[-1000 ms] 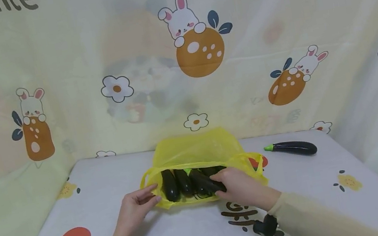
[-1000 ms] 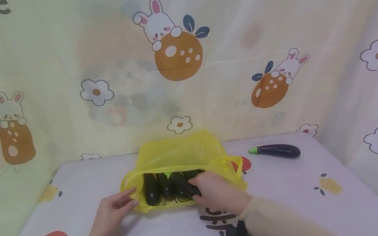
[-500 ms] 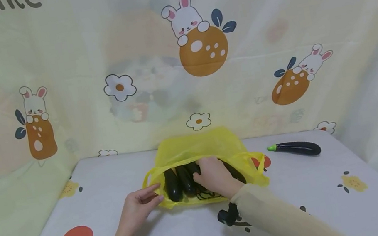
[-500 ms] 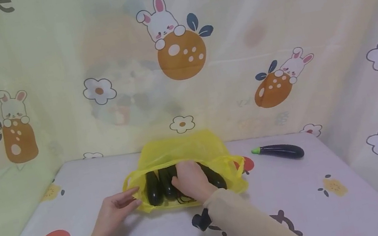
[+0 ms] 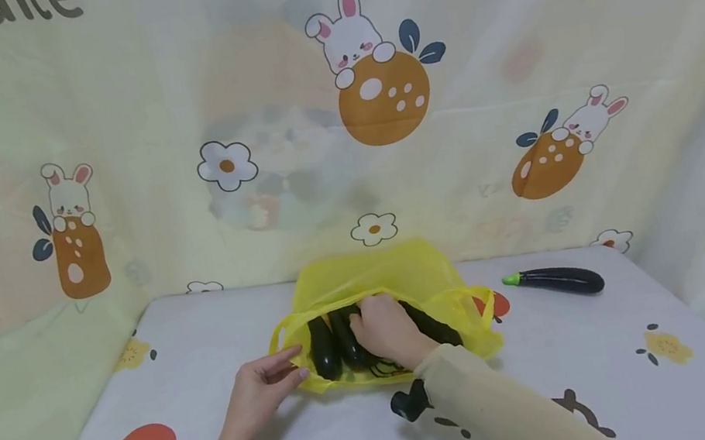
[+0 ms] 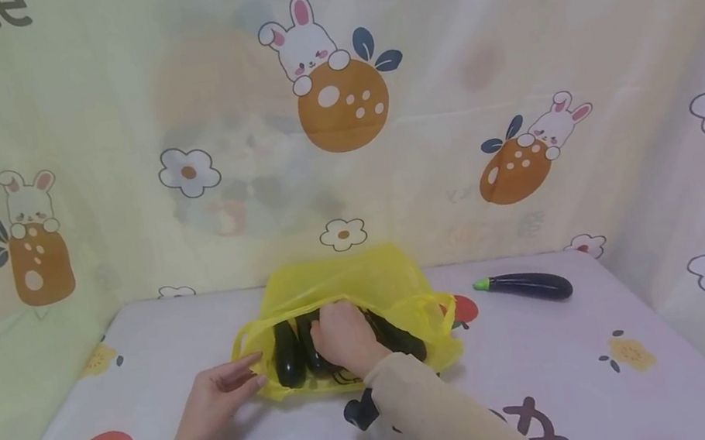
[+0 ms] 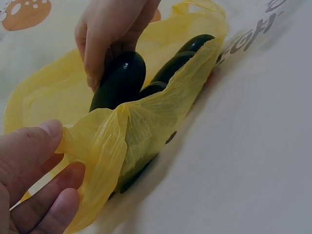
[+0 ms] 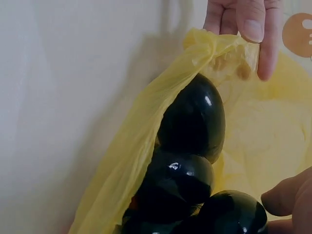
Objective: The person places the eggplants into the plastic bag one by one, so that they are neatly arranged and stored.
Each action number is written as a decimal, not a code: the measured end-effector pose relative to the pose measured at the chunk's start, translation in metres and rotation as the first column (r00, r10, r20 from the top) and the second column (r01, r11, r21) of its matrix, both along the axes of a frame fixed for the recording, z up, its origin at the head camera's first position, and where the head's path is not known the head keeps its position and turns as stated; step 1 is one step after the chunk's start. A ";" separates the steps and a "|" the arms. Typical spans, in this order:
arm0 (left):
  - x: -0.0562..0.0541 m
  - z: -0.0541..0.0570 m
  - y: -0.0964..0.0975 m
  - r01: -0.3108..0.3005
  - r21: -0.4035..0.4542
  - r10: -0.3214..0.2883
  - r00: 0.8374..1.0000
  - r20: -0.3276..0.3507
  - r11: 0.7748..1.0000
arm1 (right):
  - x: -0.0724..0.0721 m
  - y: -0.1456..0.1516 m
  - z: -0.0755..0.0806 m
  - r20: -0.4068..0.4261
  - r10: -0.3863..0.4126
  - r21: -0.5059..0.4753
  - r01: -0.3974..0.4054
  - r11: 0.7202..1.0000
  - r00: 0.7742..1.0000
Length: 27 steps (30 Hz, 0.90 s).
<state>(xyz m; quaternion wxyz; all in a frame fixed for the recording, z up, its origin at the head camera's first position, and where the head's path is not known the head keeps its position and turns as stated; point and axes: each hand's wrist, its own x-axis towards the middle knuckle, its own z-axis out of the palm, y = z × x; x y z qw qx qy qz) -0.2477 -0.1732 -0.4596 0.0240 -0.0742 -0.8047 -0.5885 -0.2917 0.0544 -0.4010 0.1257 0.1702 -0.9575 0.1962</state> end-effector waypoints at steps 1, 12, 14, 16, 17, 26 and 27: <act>0.000 0.000 0.000 0.001 0.001 -0.001 1.000 0.000 1.000 | 0.001 0.001 0.000 0.004 0.001 -0.007 -0.001 1.000 1.000; 0.000 -0.002 0.000 0.003 0.002 -0.003 1.000 -0.008 1.000 | 0.027 0.025 0.015 0.045 0.102 -0.091 -0.097 0.991 0.994; 0.000 -0.002 0.000 0.001 0.001 -0.001 1.000 -0.008 1.000 | 0.036 0.036 0.019 0.057 0.133 -0.105 -0.126 0.986 0.989; 0.000 -0.002 0.000 0.002 -0.004 -0.002 1.000 -0.014 1.000 | 0.045 0.052 0.021 0.058 0.181 -0.126 -0.173 0.977 0.982; 0.000 -0.003 0.000 -0.001 -0.004 0.001 1.000 -0.018 1.000 | 0.049 0.062 0.021 0.057 0.205 -0.137 -0.196 0.971 0.977; 0.000 -0.004 0.001 -0.019 -0.041 0.018 1.000 -0.013 0.999 | 0.055 0.191 0.018 -0.218 0.161 -0.160 -0.198 0.967 0.963; 0.000 -0.004 0.001 -0.022 -0.039 0.022 1.000 -0.002 0.999 | 0.054 0.207 0.019 -0.217 0.112 -0.148 -0.146 0.978 0.970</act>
